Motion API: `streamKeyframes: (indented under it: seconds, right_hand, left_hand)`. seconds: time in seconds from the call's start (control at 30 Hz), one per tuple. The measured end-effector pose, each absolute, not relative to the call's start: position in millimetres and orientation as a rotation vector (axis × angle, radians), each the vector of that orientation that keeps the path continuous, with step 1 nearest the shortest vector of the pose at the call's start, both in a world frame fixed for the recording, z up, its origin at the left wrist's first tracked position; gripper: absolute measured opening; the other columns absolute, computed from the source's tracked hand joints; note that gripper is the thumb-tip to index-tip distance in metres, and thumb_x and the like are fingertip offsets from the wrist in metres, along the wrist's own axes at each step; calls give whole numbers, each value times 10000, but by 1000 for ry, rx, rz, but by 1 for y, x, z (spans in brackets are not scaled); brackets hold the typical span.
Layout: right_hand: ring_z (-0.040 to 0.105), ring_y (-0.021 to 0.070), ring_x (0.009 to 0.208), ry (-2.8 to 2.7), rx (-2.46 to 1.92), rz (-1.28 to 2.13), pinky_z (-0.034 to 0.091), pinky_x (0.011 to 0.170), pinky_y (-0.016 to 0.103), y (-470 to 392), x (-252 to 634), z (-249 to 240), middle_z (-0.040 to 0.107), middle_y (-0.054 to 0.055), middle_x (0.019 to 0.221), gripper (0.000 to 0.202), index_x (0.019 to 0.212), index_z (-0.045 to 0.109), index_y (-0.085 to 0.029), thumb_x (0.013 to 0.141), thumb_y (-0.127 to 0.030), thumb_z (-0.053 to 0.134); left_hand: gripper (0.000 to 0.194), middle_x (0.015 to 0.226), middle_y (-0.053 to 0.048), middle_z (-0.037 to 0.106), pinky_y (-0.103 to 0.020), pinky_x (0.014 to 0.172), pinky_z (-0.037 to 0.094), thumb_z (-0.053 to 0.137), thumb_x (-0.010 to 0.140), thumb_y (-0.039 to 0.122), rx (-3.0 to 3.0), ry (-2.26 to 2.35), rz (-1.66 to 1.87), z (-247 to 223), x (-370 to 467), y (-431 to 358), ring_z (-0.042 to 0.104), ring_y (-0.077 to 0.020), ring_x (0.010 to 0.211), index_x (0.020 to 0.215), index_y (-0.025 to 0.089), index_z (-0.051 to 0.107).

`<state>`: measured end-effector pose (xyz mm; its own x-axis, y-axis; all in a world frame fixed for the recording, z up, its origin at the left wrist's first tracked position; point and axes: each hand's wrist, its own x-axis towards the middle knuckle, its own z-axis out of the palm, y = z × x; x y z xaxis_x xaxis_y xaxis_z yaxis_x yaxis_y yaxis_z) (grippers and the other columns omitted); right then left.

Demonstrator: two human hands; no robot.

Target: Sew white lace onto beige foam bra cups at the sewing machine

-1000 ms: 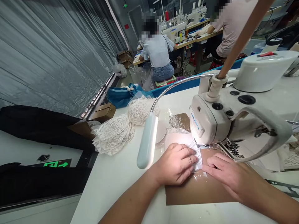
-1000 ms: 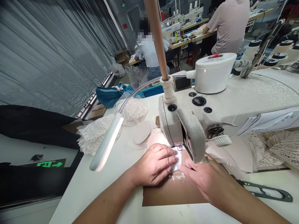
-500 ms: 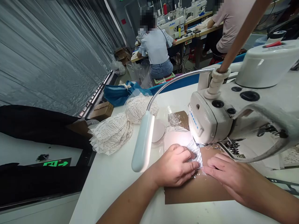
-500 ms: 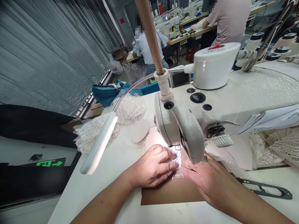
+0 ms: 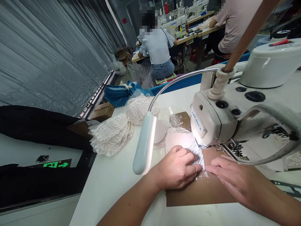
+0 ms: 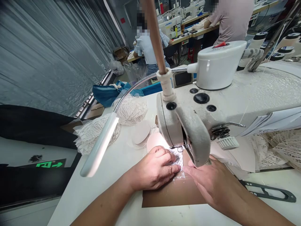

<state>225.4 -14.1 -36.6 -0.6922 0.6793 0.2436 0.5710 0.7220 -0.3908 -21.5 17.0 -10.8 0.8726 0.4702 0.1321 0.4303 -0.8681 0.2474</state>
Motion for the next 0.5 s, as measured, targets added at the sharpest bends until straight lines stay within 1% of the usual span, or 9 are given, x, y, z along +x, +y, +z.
streamKeyframes:
  seconds: [0.13,0.23,0.37,0.5]
  right_hand:
    - [542,187,720,-2554,-968,341,393,617,290,-15,222,-35,603,45,776,381,1065,649,-230,855,-59,381]
    - [547,200,754,-2583,-990,302,405,648,311,-17,221,-38,626,63,842,428,1080,642,-222,812,-30,369]
    - [565,201,757,-2600,-959,297,403,677,331,-18,221,-44,644,56,846,454,1082,621,-199,736,-17,391]
    - [568,190,769,-2547,-945,354,386,664,314,-18,220,-44,648,37,865,456,1068,606,-218,709,-14,412]
  left_hand:
    - [286,992,-95,623,-372,849,408,450,969,326,2836,702,287,-11,-22,16,514,-194,867,1152,213,639]
    - [285,1070,-109,630,-384,867,417,455,965,324,2816,702,303,-8,-22,16,534,-209,933,1161,210,627]
    - [346,1242,-133,613,-388,889,447,417,976,294,2758,803,379,-8,-18,17,544,-236,1030,1249,142,565]
    - [360,1294,-127,603,-387,809,479,423,968,262,2803,930,339,-13,-12,20,564,-256,1004,1269,110,548]
